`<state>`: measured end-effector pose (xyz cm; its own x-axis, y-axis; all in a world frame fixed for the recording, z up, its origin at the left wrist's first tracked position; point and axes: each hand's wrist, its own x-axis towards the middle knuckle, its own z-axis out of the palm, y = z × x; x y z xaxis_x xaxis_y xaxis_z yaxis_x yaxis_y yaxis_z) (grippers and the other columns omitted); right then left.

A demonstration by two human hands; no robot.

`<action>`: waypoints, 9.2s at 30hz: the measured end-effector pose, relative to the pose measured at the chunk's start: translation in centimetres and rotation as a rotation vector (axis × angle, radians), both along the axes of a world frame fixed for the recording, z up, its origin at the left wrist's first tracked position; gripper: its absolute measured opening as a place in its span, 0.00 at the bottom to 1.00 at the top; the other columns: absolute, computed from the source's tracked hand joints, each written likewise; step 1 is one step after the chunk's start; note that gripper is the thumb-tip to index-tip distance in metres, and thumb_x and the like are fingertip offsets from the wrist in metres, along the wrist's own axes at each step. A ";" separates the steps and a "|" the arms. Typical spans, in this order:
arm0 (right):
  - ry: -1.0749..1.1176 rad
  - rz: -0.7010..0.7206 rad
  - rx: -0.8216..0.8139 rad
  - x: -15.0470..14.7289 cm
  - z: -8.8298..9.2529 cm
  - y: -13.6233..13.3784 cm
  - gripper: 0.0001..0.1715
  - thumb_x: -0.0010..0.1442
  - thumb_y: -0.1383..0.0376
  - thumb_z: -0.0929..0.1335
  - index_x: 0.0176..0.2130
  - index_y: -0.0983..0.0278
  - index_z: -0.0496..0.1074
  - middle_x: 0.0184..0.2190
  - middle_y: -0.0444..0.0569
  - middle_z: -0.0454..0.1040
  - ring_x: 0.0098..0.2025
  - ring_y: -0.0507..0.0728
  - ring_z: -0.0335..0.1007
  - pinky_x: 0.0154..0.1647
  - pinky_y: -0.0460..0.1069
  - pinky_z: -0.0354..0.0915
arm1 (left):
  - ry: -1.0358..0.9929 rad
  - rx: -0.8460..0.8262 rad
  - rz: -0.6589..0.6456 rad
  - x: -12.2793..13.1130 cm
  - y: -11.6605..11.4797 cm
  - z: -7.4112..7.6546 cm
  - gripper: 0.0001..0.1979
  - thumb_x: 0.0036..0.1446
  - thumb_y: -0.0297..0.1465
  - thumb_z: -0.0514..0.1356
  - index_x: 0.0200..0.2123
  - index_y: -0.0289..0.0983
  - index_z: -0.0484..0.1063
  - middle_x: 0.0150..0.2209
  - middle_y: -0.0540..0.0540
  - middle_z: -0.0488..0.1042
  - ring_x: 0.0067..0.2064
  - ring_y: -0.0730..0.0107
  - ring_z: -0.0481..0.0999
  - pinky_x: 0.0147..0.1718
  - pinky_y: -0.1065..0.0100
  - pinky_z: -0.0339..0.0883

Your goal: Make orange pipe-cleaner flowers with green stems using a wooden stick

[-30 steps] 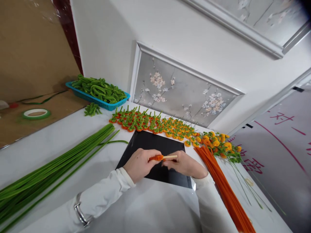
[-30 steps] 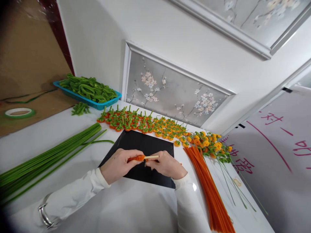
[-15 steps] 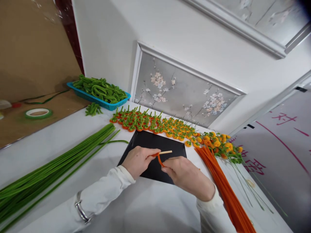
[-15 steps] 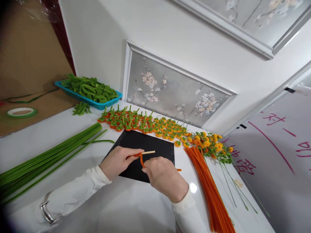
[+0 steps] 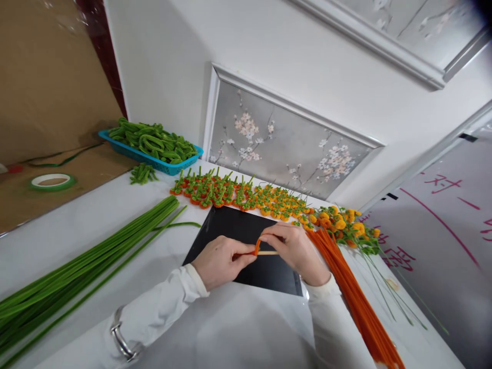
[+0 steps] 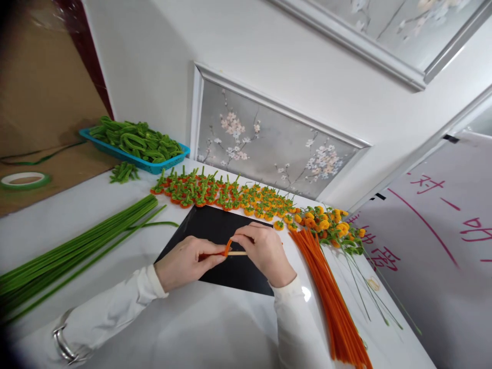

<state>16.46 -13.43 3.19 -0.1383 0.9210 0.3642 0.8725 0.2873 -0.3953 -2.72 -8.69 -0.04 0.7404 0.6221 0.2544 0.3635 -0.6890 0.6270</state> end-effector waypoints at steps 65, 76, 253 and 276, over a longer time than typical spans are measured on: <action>-0.050 0.150 -0.292 -0.4 -1.0 -0.6 0.18 0.61 0.66 0.62 0.20 0.64 0.61 0.17 0.40 0.65 0.20 0.47 0.58 0.23 0.43 0.50 | -0.221 0.013 0.131 0.0 1.0 -0.1 0.17 0.55 0.25 0.54 0.49 0.37 0.72 0.40 0.45 0.77 0.37 0.68 0.75 0.37 0.70 0.66; -0.161 0.123 -0.288 -0.9 -0.1 -1.6 0.18 0.62 0.65 0.62 0.21 0.64 0.60 0.16 0.38 0.57 0.19 0.47 0.46 0.22 0.45 0.44 | -0.189 -0.199 0.078 0.0 1.5 -0.2 0.18 0.60 0.34 0.50 0.49 0.36 0.72 0.30 0.48 0.76 0.31 0.70 0.73 0.31 0.72 0.64; 0.085 0.134 -0.179 -1.9 -1.1 -0.8 0.13 0.61 0.71 0.59 0.29 0.63 0.68 0.20 0.41 0.71 0.20 0.48 0.63 0.24 0.43 0.55 | -0.303 -0.023 0.207 0.3 0.4 -0.5 0.14 0.56 0.28 0.56 0.45 0.40 0.75 0.44 0.48 0.78 0.43 0.65 0.78 0.42 0.68 0.71; -0.211 -0.064 0.151 -2.7 -1.3 -0.5 0.11 0.65 0.65 0.58 0.36 0.62 0.68 0.34 0.48 0.69 0.33 0.53 0.67 0.33 0.45 0.57 | -0.096 0.178 0.201 0.2 -0.2 -0.1 0.11 0.60 0.34 0.54 0.40 0.42 0.76 0.34 0.49 0.78 0.36 0.67 0.75 0.33 0.71 0.62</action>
<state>13.80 -13.92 1.88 -0.1690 0.8676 0.4677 0.9492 0.2710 -0.1597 -2.48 -8.92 -0.10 0.5740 0.6933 0.4358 0.4483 -0.7114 0.5412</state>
